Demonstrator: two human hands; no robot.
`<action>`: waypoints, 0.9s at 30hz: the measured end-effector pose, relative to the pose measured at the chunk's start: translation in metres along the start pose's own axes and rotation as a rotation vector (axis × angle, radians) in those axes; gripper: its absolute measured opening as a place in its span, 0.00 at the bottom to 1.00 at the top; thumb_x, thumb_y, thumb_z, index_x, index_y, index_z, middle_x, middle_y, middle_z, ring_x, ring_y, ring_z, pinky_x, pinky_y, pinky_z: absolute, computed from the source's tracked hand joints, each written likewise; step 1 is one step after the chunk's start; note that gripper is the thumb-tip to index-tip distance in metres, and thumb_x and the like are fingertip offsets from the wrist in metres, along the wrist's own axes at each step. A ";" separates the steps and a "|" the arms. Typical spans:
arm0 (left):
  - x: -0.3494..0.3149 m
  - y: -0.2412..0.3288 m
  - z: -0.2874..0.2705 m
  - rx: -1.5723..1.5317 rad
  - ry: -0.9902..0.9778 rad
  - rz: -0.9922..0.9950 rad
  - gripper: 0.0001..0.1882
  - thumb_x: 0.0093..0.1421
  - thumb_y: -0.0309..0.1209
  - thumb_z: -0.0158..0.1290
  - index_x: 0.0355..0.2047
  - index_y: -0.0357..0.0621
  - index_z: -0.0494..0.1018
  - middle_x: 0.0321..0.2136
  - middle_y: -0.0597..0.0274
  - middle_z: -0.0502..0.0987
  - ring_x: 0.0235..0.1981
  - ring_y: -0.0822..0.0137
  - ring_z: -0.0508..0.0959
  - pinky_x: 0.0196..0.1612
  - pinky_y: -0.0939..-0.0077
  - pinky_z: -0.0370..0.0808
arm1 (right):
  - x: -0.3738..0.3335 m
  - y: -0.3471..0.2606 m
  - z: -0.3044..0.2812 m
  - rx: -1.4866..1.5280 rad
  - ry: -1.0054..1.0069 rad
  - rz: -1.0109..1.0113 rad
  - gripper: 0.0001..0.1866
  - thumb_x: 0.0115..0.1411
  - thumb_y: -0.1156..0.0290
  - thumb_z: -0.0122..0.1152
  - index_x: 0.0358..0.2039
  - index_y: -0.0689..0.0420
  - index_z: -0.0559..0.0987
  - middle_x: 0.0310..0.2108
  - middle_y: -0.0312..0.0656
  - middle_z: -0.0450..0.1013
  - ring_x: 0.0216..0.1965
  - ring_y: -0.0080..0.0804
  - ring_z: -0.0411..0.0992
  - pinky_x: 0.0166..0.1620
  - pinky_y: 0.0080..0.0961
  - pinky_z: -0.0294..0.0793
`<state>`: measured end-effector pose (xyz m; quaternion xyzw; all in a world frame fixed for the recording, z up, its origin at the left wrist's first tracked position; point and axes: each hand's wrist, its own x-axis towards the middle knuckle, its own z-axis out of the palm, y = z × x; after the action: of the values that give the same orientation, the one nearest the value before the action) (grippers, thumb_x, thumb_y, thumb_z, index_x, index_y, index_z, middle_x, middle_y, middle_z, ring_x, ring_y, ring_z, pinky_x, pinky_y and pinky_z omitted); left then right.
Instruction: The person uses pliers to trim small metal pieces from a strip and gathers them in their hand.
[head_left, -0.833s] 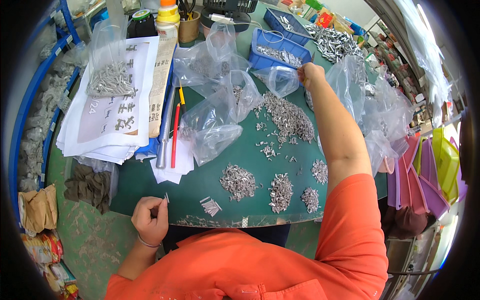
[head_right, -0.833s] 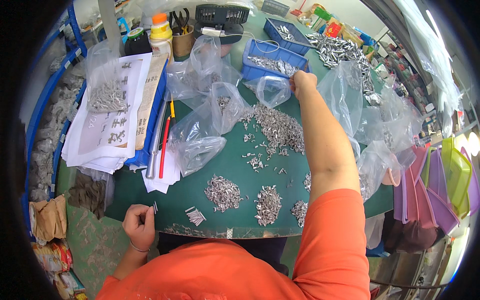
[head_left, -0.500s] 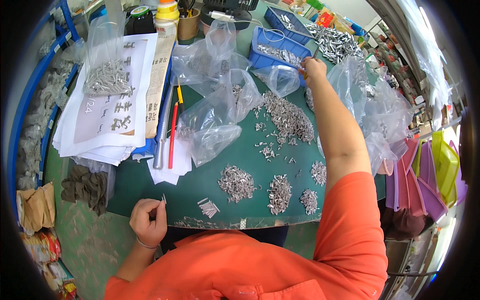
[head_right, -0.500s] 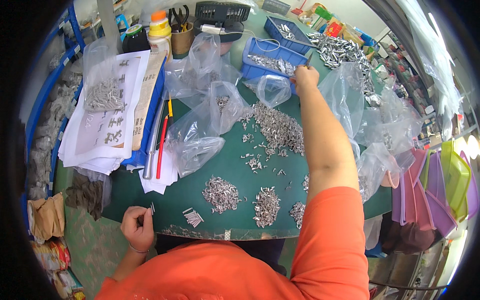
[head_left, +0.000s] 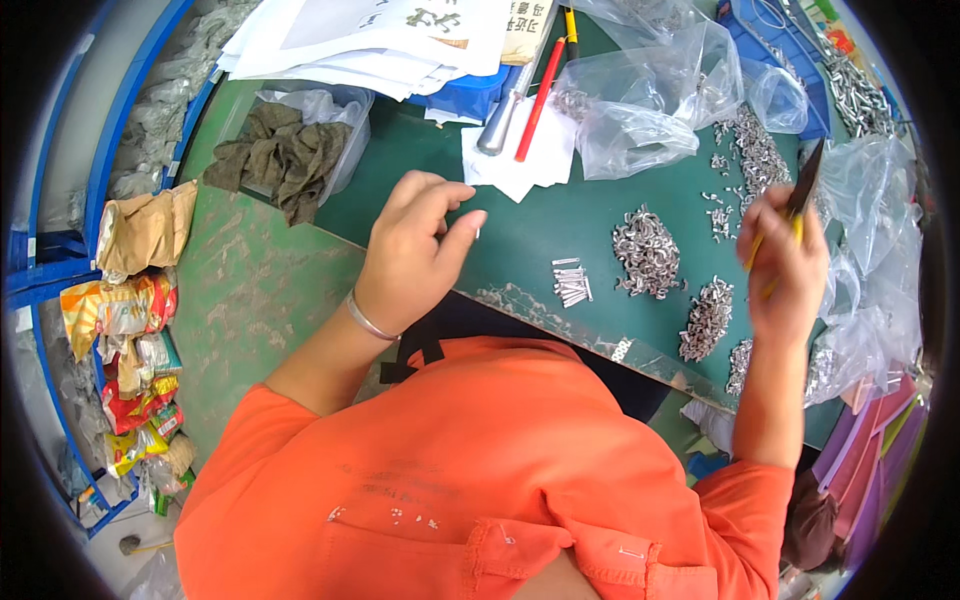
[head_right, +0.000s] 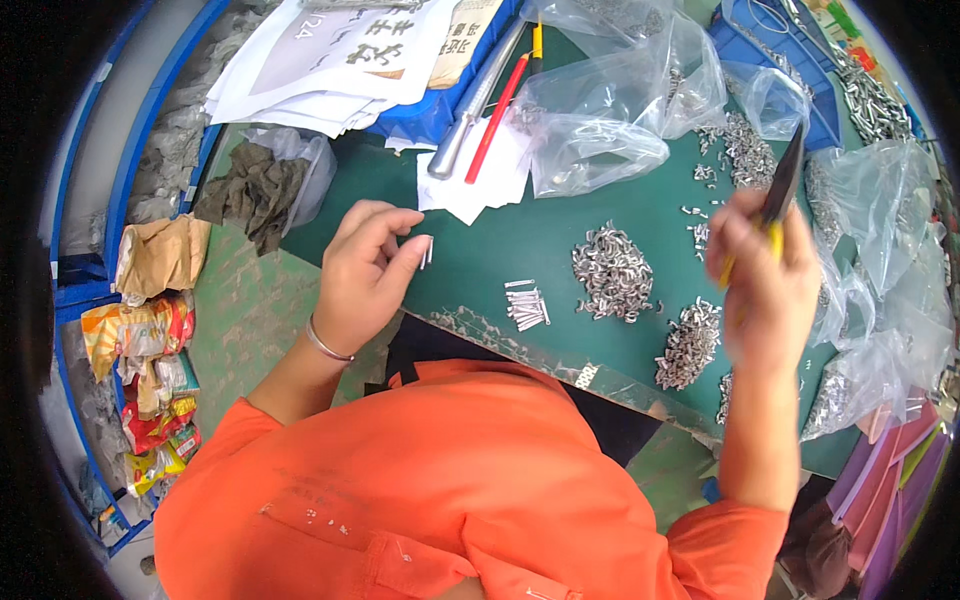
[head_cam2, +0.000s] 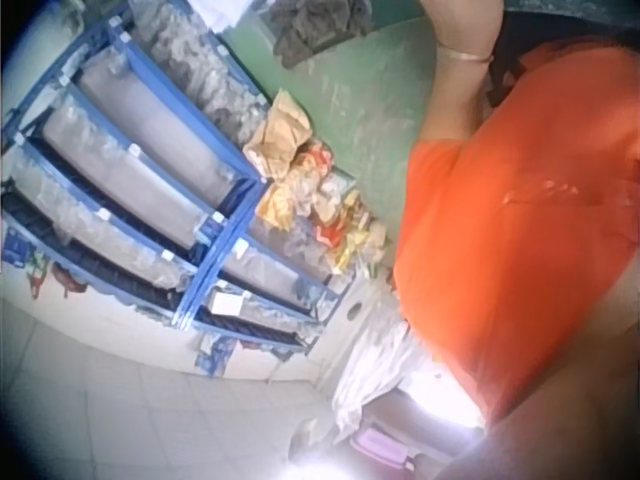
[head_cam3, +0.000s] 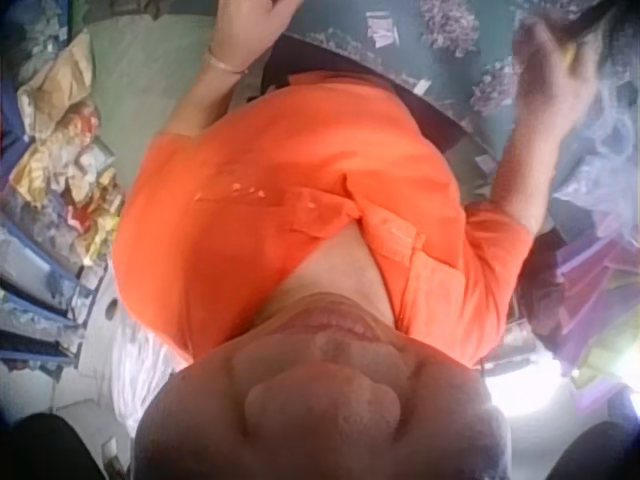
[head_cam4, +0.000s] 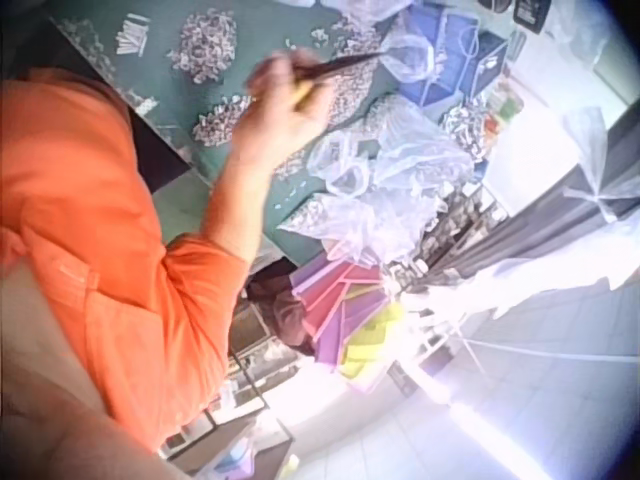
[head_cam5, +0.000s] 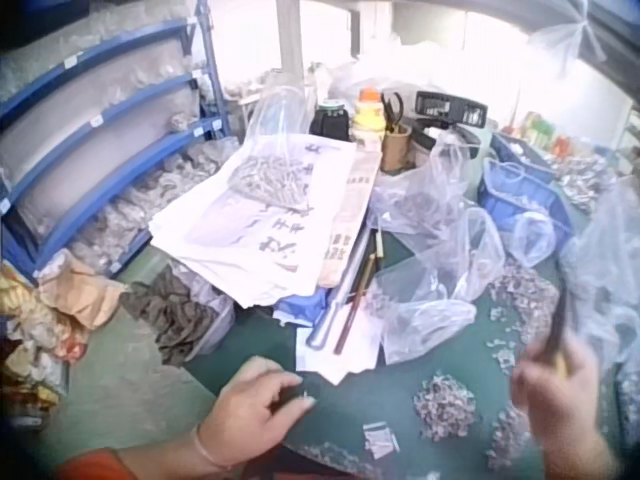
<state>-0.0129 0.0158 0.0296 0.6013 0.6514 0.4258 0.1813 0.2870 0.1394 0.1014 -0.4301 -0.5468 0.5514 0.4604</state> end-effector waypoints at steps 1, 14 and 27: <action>0.002 0.000 0.000 0.084 -0.029 0.044 0.08 0.56 0.22 0.59 0.36 0.35 0.75 0.32 0.60 0.73 0.27 0.69 0.71 0.29 0.78 0.70 | -0.020 0.006 0.006 -0.002 0.021 -0.002 0.12 0.57 0.77 0.60 0.41 0.63 0.72 0.29 0.40 0.72 0.24 0.24 0.68 0.25 0.19 0.65; 0.000 0.025 0.020 -0.238 -0.112 0.034 0.05 0.57 0.19 0.57 0.35 0.35 0.75 0.32 0.61 0.75 0.31 0.71 0.75 0.35 0.80 0.72 | -0.104 0.026 0.039 0.015 -0.130 0.206 0.16 0.57 0.82 0.57 0.47 0.63 0.74 0.31 0.34 0.71 0.31 0.18 0.68 0.34 0.15 0.67; -0.011 0.051 0.024 -0.704 -0.495 -0.421 0.06 0.63 0.24 0.54 0.39 0.34 0.75 0.32 0.65 0.78 0.29 0.80 0.75 0.32 0.85 0.74 | -0.114 0.040 0.050 -0.711 -0.292 -0.126 0.31 0.38 0.87 0.54 0.49 0.60 0.76 0.30 0.44 0.66 0.32 0.42 0.68 0.35 0.32 0.71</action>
<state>0.0389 0.0088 0.0520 0.4415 0.5124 0.4188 0.6059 0.2603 0.0189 0.0598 -0.4454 -0.7889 0.3536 0.2330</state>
